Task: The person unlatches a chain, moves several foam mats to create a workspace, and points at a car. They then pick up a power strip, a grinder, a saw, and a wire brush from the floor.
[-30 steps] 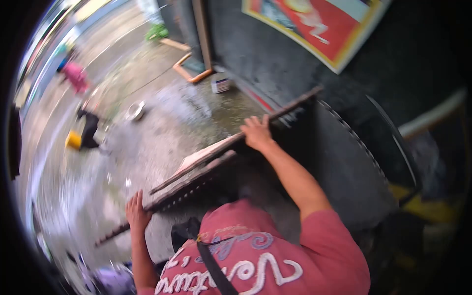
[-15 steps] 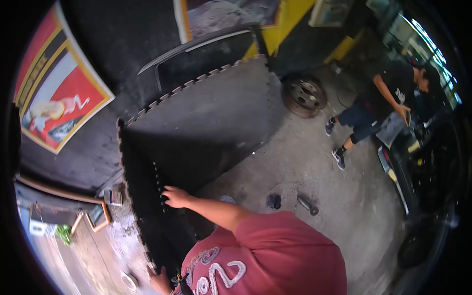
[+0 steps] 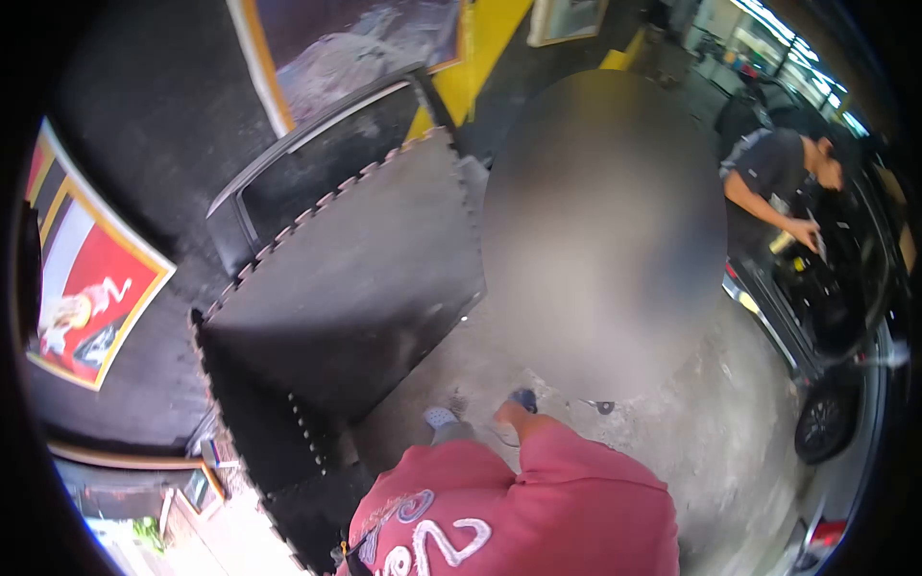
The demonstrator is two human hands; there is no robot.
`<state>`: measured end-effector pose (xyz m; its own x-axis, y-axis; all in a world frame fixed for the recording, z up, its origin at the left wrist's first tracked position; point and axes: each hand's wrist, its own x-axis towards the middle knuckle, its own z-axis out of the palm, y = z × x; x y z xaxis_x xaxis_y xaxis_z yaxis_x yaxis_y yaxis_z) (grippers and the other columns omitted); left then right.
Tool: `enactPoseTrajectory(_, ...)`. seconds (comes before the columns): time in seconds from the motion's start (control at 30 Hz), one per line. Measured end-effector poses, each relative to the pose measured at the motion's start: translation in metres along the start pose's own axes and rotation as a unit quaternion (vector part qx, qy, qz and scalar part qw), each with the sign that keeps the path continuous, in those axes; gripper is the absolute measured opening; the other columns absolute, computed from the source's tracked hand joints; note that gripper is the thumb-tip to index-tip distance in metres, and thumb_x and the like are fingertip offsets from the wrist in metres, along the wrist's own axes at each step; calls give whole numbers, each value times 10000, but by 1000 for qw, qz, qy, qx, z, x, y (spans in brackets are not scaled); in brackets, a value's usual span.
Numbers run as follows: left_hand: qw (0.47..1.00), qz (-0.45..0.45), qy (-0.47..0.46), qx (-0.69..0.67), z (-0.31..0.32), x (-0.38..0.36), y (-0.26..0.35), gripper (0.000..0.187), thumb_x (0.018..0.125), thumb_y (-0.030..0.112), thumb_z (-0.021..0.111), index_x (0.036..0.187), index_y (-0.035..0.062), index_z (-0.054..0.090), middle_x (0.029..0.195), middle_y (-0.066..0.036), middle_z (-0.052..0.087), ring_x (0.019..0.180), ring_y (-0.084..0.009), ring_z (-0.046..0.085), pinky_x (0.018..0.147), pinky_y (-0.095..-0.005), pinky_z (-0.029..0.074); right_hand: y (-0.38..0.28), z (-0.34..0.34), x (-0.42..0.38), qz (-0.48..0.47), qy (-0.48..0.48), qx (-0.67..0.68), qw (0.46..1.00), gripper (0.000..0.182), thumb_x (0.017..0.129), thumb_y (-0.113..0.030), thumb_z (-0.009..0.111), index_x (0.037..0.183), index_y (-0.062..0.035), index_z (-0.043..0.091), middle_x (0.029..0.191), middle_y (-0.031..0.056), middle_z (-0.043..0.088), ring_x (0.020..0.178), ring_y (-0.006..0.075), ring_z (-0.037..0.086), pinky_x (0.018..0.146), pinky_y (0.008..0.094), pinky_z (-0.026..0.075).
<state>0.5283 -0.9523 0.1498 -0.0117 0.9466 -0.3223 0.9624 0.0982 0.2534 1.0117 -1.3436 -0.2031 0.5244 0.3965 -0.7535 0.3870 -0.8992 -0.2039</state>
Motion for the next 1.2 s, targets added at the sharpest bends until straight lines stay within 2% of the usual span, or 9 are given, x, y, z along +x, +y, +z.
enactPoseTrajectory(0.13, 996, 6, 88, 23, 51, 34, -104, 869, 804, 336, 818, 1439, -128, 451, 1492, -312, 480, 1363, -449, 469, 1170, -505, 358, -51, -17, 70, -107, -32, -69, 991, 447, 919, -450, 634, 1150, -85, 747, 1215, 220, 698, 1154, 395, 664, 955, 506, 540)
enactPoseTrajectory(0.17, 989, -11, 138, -46, 45, 11, -77, 768, 834, 359, 794, 1302, -191, 534, 1435, -355, 505, 1369, -457, 466, 1172, -503, 358, -91, -36, 84, -153, -47, -106, 981, 447, 919, -450, 634, 1150, -85, 747, 1215, 220, 698, 1154, 395, 664, 955, 506, 540)
enactPoseTrajectory(0.33, 995, -77, 58, 7, 2, -19, -23, 553, 740, 290, 866, 1107, -64, 652, 1136, -284, 682, 1120, -457, 636, 983, -497, 499, -318, -184, 33, -275, 69, 46, 958, 508, 923, -339, 681, 1345, -65, 611, 1263, 224, 671, 1212, 411, 614, 1017, 508, 504)
enactPoseTrajectory(0.4, 991, -110, 75, 13, -5, -25, 0, 466, 722, 286, 885, 1014, 8, 653, 1055, -226, 708, 1019, -435, 670, 881, -504, 521, -405, -225, 30, -491, 167, 18, 855, 540, 915, -261, 695, 1408, -90, 558, 1385, 205, 596, 1265, 394, 580, 1039, 503, 493)
enactPoseTrajectory(0.57, 988, -106, 105, 28, -5, -27, -1, 424, 731, 287, 884, 997, 48, 656, 1064, -176, 724, 1016, -412, 686, 853, -502, 528, -611, -308, 11, -666, 310, -102, 670, 610, 788, -144, 741, 1370, -103, 562, 1286, 134, 580, 1190, 345, 572, 928, 501, 517)
enactPoseTrajectory(0.73, 986, -98, 137, -3, 8, -20, -16, 442, 744, 266, 876, 1107, 71, 715, 1275, -164, 697, 1125, -387, 677, 958, -464, 534, -729, -344, 26, -603, 298, -288, 681, 660, 829, -97, 679, 1467, -161, 519, 1528, 152, 467, 1443, 352, 402, 1070, 542, 432)
enactPoseTrajectory(1.0, 981, -138, 140, -3, 10, -16, -12, 432, 724, 240, 863, 1104, 70, 748, 1494, -186, 553, 1296, -389, 581, 1072, -463, 478, -784, -362, 86, -538, 223, -459, 671, 624, 872, -185, 679, 1475, -263, 538, 1572, 131, 445, 1495, 377, 342, 1162, 642, 292)
enactPoseTrajectory(1.03, 978, -136, 159, 5, 14, -17, -12, 415, 723, 225, 859, 1096, 77, 752, 1509, -185, 539, 1291, -387, 585, 1064, -468, 482, -788, -366, 88, -584, 215, -435, 650, 478, 834, -155, 685, 1305, -228, 658, 1351, 149, 622, 1371, 384, 498, 1164, 630, 304)
enactPoseTrajectory(1.2, 970, -187, 157, 0, 8, -19, -2, 343, 703, 181, 871, 996, 59, 740, 1599, -183, 429, 1371, -407, 518, 1098, -464, 457, -825, -388, 82, -565, 139, -515, 630, 170, 766, -205, 739, 928, -159, 710, 890, 138, 728, 991, 384, 703, 1007, 581, 448)
